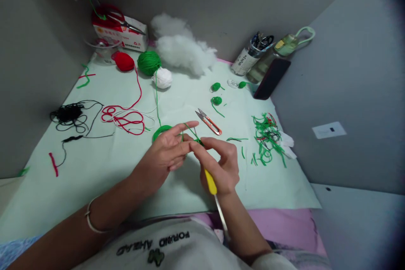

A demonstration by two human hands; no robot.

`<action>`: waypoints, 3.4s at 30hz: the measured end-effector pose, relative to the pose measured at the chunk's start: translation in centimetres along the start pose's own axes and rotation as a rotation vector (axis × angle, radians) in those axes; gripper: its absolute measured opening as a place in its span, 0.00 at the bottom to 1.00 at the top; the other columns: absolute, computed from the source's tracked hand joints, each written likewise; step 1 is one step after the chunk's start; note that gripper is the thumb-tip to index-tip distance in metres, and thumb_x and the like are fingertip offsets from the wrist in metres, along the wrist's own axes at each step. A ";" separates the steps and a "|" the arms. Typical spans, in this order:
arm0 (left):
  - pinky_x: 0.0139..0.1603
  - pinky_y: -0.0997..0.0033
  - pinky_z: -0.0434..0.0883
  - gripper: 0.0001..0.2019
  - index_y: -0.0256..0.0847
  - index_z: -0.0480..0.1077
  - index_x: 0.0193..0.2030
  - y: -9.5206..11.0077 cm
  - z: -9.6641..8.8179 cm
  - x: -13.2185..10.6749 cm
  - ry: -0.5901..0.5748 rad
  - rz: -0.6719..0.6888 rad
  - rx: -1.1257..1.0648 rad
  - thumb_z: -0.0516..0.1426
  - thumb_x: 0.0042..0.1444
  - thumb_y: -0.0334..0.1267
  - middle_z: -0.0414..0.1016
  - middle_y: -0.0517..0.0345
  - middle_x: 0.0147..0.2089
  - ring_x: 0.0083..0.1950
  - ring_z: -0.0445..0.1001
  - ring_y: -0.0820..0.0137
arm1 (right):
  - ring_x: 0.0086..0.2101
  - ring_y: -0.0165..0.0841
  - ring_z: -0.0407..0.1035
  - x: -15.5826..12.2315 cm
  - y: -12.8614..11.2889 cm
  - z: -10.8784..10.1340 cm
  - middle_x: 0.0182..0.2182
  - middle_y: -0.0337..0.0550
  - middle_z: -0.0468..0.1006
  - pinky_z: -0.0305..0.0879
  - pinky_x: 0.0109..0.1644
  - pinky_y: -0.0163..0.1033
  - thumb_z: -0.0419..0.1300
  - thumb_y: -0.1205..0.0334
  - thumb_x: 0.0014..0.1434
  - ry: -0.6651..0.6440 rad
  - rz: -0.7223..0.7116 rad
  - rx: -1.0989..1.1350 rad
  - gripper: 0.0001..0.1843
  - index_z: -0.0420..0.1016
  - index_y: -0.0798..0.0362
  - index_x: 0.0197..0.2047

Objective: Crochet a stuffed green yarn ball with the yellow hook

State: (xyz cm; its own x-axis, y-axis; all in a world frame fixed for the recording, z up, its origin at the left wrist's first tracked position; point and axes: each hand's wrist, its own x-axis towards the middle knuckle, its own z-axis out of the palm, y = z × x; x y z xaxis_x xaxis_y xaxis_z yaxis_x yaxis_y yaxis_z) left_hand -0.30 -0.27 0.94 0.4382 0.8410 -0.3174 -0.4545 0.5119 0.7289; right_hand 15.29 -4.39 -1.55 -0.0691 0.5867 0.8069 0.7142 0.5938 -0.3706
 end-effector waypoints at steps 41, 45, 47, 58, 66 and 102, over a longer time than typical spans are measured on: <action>0.32 0.76 0.69 0.15 0.45 0.83 0.51 -0.1 0.0 -0.3 0.092 0.187 0.222 0.69 0.56 0.35 0.72 0.63 0.35 0.30 0.70 0.77 | 0.33 0.31 0.79 1.4 -0.1 -0.4 0.39 0.42 0.86 0.79 0.36 0.41 0.56 0.65 0.74 0.042 0.474 0.560 0.11 0.81 0.49 0.47; 0.34 0.76 0.70 0.16 0.45 0.83 0.51 -0.2 0.0 -0.2 0.120 0.236 0.273 0.71 0.55 0.36 0.71 0.63 0.33 0.33 0.70 0.76 | 0.36 0.35 0.80 1.2 -0.1 -0.3 0.39 0.42 0.85 0.80 0.38 0.45 0.55 0.67 0.73 0.034 0.287 0.411 0.12 0.80 0.47 0.50; 0.34 0.76 0.71 0.17 0.45 0.83 0.51 -0.1 0.0 0.0 0.112 0.235 0.274 0.71 0.54 0.36 0.72 0.63 0.33 0.33 0.71 0.75 | 0.37 0.37 0.81 1.2 0.0 -0.2 0.39 0.43 0.86 0.80 0.38 0.46 0.55 0.68 0.73 0.050 0.240 0.388 0.12 0.79 0.47 0.50; 0.35 0.77 0.72 0.18 0.42 0.83 0.50 -0.1 0.5 -0.1 0.132 0.238 0.269 0.72 0.50 0.32 0.73 0.63 0.32 0.34 0.71 0.74 | 0.40 0.37 0.81 1.0 0.1 -0.3 0.40 0.46 0.85 0.79 0.42 0.44 0.56 0.68 0.72 -0.001 0.073 0.225 0.12 0.79 0.49 0.52; 0.20 0.82 0.54 0.18 0.40 0.83 0.54 0.4 -0.3 0.4 -0.025 -0.062 -0.074 0.70 0.56 0.36 0.57 0.70 0.25 0.21 0.47 0.84 | 0.40 0.36 0.80 0.7 0.2 -0.1 0.42 0.45 0.85 0.79 0.40 0.44 0.59 0.69 0.71 0.040 0.178 0.203 0.13 0.82 0.46 0.52; 0.24 0.78 0.70 0.28 0.39 0.74 0.63 -0.6 0.0 0.6 0.027 0.071 0.087 0.72 0.55 0.35 0.78 0.65 0.33 0.21 0.71 0.81 | 0.36 0.32 0.77 1.2 0.8 0.1 0.40 0.41 0.86 0.73 0.42 0.40 0.65 0.59 0.69 0.066 0.764 0.805 0.07 0.87 0.44 0.44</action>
State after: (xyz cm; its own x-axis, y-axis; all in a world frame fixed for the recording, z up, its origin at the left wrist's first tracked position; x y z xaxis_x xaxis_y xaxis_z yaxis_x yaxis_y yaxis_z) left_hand 0.25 -0.04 0.33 0.3854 0.8797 -0.2784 -0.4144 0.4346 0.7996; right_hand 15.71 -3.11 -0.95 0.2507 0.9345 0.2527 -0.1091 0.2866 -0.9518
